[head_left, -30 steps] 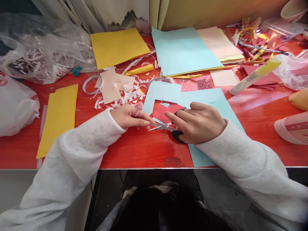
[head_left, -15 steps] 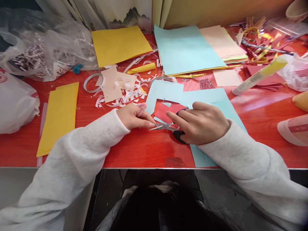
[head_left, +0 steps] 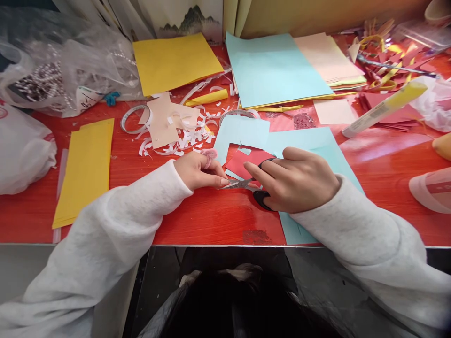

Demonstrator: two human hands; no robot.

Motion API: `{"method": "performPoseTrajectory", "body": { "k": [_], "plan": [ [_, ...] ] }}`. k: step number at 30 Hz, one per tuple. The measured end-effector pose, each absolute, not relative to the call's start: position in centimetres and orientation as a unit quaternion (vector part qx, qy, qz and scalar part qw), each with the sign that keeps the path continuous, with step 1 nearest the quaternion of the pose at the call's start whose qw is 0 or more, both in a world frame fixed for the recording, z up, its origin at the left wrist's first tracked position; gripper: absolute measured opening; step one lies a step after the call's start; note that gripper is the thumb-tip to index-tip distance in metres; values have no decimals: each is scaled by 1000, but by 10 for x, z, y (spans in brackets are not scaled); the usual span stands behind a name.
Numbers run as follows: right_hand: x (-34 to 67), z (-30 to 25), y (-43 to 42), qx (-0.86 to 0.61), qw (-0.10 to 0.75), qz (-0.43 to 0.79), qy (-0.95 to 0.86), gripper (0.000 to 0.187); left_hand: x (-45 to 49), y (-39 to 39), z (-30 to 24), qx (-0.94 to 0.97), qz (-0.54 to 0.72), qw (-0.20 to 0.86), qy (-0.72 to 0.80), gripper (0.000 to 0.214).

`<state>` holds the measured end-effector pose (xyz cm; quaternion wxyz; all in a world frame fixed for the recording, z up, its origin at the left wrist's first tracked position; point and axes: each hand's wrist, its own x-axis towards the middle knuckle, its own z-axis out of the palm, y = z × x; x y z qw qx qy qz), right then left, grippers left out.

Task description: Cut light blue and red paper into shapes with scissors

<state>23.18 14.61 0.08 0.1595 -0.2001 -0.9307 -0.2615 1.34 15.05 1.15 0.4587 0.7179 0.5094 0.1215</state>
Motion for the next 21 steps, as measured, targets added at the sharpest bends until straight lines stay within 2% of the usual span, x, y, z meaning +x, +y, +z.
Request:
{"method": "performPoseTrajectory", "body": {
  "k": [4, 11, 16, 21],
  "plan": [
    [232, 0, 147, -193, 176, -263, -929, 25, 10, 152, 10, 722, 120, 460, 503, 16],
    [232, -1, 148, -203, 159, -236, -937, 31, -4, 158, 11, 698, 71, 559, 441, 27],
    [232, 0, 147, -226, 115, -209, -944, 33, 0, 160, 9, 687, 74, 545, 475, 21],
    [232, 0, 147, -209, 144, -231, -939, 32, 6, 157, 16, 674, 68, 530, 511, 21]
  ]
}}
